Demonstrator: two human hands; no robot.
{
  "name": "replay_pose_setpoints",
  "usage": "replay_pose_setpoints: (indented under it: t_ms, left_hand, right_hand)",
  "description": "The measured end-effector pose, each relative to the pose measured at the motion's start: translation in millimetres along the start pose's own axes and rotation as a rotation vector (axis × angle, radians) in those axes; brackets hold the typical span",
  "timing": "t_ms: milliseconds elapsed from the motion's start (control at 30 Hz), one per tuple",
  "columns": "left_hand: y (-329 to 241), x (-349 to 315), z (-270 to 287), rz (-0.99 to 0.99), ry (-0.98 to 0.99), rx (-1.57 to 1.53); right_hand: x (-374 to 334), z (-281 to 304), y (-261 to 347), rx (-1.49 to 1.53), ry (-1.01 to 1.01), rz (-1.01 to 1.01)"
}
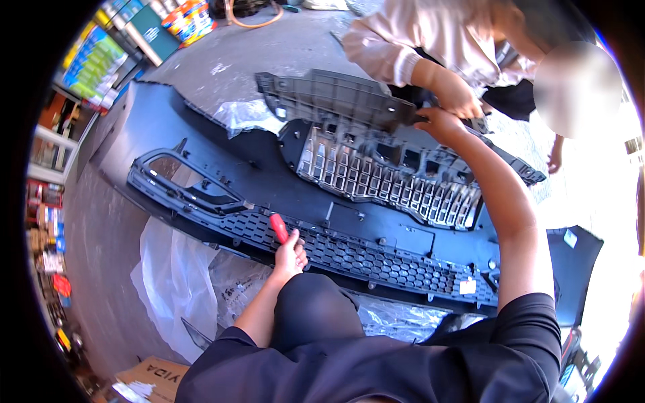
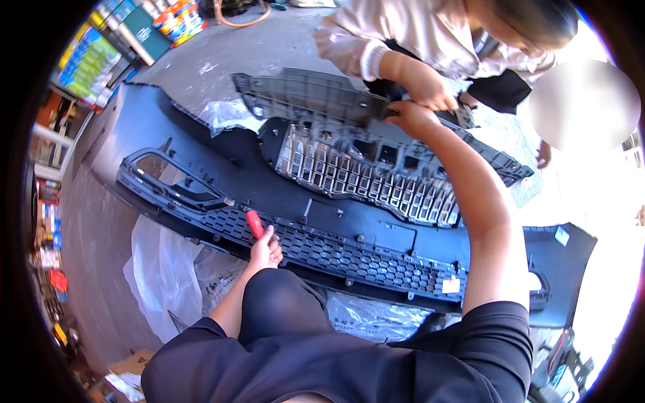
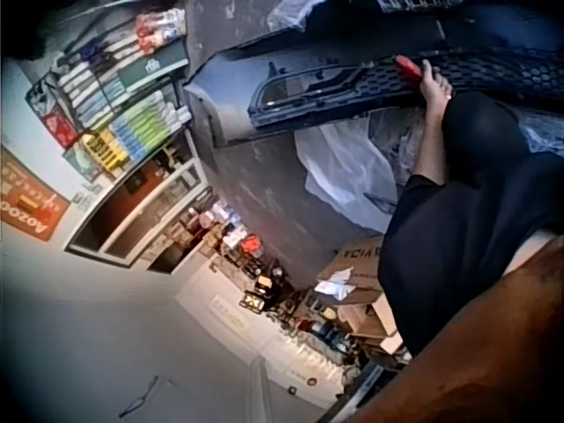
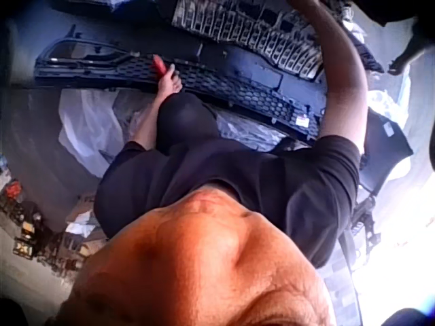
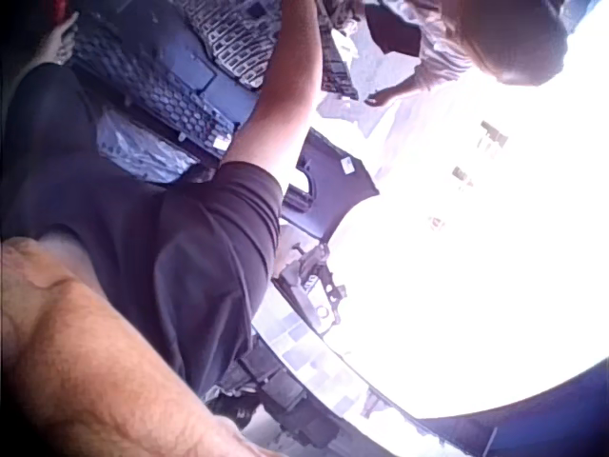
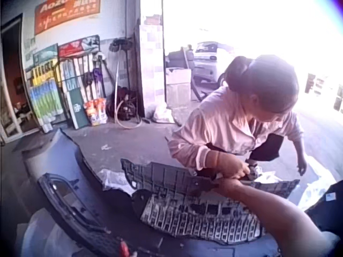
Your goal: The person assembles a car bumper by using a screwdriver to snap in clips and secure the plastic grille and trim components together.
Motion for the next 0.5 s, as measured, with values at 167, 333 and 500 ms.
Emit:
replay_pose_setpoints:
  t_ms: [167,333,500]
  left_hand:
    - [18.4,-4.0,9.1,0.016,0.061,0.084]
    - [24.2,1.6,17.9,0.007,0.066,0.122]
    - [25.2,1.1,14.3,0.051,0.070,0.106]
  right_hand:
    - [26.0,-6.6,-17.1,-0.010,-0.057,0.037]
    - [37.4,-7.9,-12.1,0.048,-0.023,0.003]
    - [51.5,-3.5,-10.9,0.034,-0.051,0.049]
Point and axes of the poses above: each hand's wrist, its own x-axis towards the middle knuckle, its own z-axis out of the back of the hand, y = z × x, the point moved 10 cm from there along x, towards the middle knuckle, and after that the axes turned 12 degrees about -z, right-handed, at the moved point
